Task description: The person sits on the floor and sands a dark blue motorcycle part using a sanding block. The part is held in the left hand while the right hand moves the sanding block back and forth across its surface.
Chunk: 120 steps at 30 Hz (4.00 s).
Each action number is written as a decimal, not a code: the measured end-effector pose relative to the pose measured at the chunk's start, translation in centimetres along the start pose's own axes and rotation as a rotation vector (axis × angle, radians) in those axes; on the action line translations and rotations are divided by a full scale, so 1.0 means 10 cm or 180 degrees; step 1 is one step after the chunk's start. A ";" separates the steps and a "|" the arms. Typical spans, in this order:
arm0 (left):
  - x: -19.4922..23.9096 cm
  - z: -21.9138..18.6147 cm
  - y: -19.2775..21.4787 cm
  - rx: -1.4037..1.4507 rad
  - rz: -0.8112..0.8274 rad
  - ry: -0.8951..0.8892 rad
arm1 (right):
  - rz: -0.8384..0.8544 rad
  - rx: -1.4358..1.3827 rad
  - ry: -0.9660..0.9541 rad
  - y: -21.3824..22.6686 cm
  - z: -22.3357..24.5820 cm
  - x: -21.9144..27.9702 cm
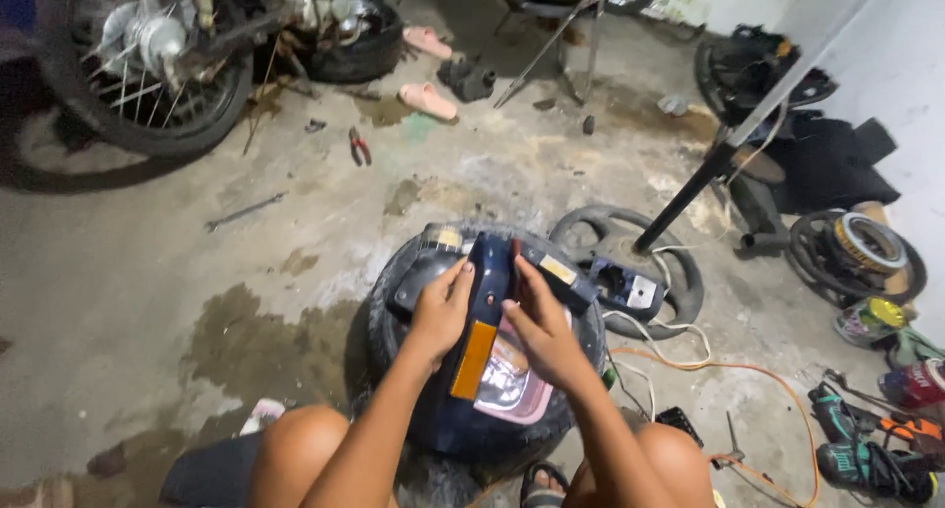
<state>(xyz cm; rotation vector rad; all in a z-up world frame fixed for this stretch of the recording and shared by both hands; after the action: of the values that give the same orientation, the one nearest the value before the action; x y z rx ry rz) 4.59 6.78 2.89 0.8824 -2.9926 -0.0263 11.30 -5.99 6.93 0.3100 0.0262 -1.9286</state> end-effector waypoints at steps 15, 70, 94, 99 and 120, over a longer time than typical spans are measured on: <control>0.30 -0.33 -0.02 0.0526 -0.0044 -0.0110 | -0.0705 0.0168 0.0225 0.20 0.20 0.12; 0.12 0.06 -0.09 -0.1254 -0.0415 0.0119 | -0.1232 0.1765 0.0005 0.18 -0.21 -0.02; 0.03 0.10 -0.24 -0.1457 -0.0142 0.0146 | -0.1727 0.0950 -0.0774 0.35 -0.32 0.07; 0.13 -0.09 -0.27 -0.1628 -0.0003 0.0237 | -0.1784 0.0964 -0.0946 0.28 -0.29 0.15; 0.16 -0.08 -0.44 -0.1826 0.0207 -0.0055 | -0.2026 0.0733 -0.0767 0.95 -1.21 0.04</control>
<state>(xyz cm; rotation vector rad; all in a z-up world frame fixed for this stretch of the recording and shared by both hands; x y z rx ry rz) 5.68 2.18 3.62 0.7086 -2.7661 -0.8406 22.33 -7.89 -3.64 0.2342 -0.2902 -2.5979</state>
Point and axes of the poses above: each hand's wrist, its own x-axis away from the middle knuckle, its own y-axis out of the back of the hand, z = x × y, the point moved 9 cm from there along -x, towards the middle knuckle, and after that the axes turned 12 degrees about z, right-handed, at the moved point
